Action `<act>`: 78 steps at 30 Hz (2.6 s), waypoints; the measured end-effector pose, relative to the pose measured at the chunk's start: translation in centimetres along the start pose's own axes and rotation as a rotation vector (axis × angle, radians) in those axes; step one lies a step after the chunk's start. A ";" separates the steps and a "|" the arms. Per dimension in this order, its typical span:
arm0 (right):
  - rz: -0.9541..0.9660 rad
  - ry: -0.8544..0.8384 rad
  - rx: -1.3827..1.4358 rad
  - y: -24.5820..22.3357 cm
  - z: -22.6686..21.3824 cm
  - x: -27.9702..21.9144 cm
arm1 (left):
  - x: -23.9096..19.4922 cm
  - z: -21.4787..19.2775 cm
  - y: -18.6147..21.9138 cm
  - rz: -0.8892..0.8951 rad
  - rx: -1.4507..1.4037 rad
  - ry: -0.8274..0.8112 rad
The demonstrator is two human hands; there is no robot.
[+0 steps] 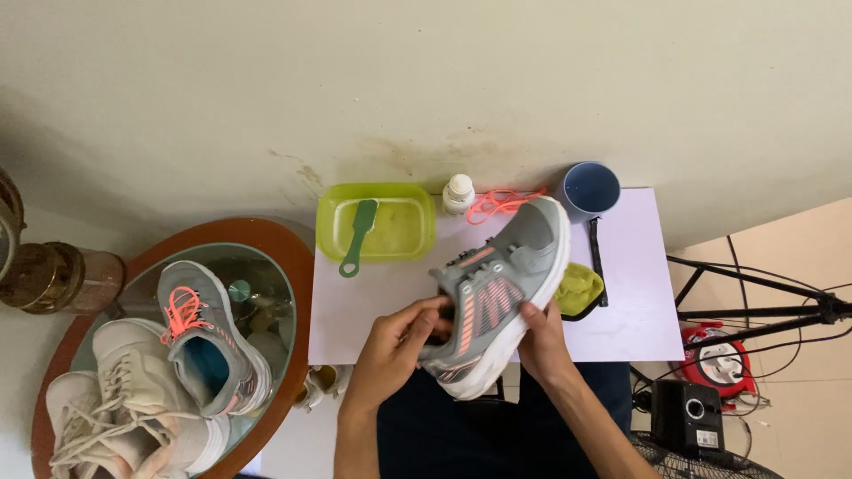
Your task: The person cleans a grey sneaker with pink laces. They first wipe the shoe with a yellow cloth, then use a brush dipped in a green liquid from a container to scrub the sole and sides of the shoe.
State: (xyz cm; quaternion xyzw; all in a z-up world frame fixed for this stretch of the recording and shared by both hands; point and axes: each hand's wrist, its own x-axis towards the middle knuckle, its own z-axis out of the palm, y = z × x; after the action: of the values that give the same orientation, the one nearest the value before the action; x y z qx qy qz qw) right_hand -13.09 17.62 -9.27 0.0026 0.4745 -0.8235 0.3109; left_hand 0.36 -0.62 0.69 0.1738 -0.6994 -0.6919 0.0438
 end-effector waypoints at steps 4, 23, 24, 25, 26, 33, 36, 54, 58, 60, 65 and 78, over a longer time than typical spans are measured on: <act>-0.014 -0.026 0.015 -0.5 0.3 -0.3 | -0.7 -0.5 0.2 0.006 -0.039 -0.074; 0.242 0.218 0.205 -3.0 4.8 -2.9 | -1.0 1.7 0.2 0.227 -0.206 0.101; 0.224 0.177 0.186 -3.1 5.0 -3.1 | -1.1 1.8 0.3 0.130 -0.232 0.092; 0.224 0.177 0.187 -2.5 4.5 -3.2 | -1.0 1.9 0.1 0.130 -0.231 0.091; 0.094 0.145 0.159 -1.8 4.0 -3.3 | -1.0 2.0 -0.2 0.092 -0.254 0.072; -0.272 -0.231 0.063 1.8 -1.4 -2.4 | -0.2 1.6 -2.4 -0.232 -0.471 0.280; -0.540 -0.065 -1.081 -0.8 -3.4 -1.8 | 0.2 0.7 -4.8 -0.232 -0.573 0.449; -0.708 0.289 -1.415 -8.8 -6.9 0.6 | 0.9 0.7 -5.9 -0.108 -0.573 0.354; -0.565 0.479 -1.500 -10.2 -8.4 0.3 | 1.7 1.6 -4.8 -0.152 -0.508 0.326; -0.503 0.402 -1.565 -10.0 -10.2 0.8 | 2.3 2.1 -4.1 -0.210 -0.338 0.305; -0.551 0.231 -1.677 -9.7 -9.4 0.8 | 4.0 3.1 -2.8 -0.212 -0.246 0.179; -0.554 -0.224 -1.572 -8.6 -7.4 1.1 | 3.1 -0.2 -2.0 -0.299 0.576 0.282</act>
State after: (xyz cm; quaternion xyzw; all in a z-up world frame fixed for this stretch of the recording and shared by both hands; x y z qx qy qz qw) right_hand -20.56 25.86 -6.95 -0.4131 0.8599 -0.2950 0.0541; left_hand -2.11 -1.69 -1.78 0.3734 -0.8196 -0.4343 -0.0126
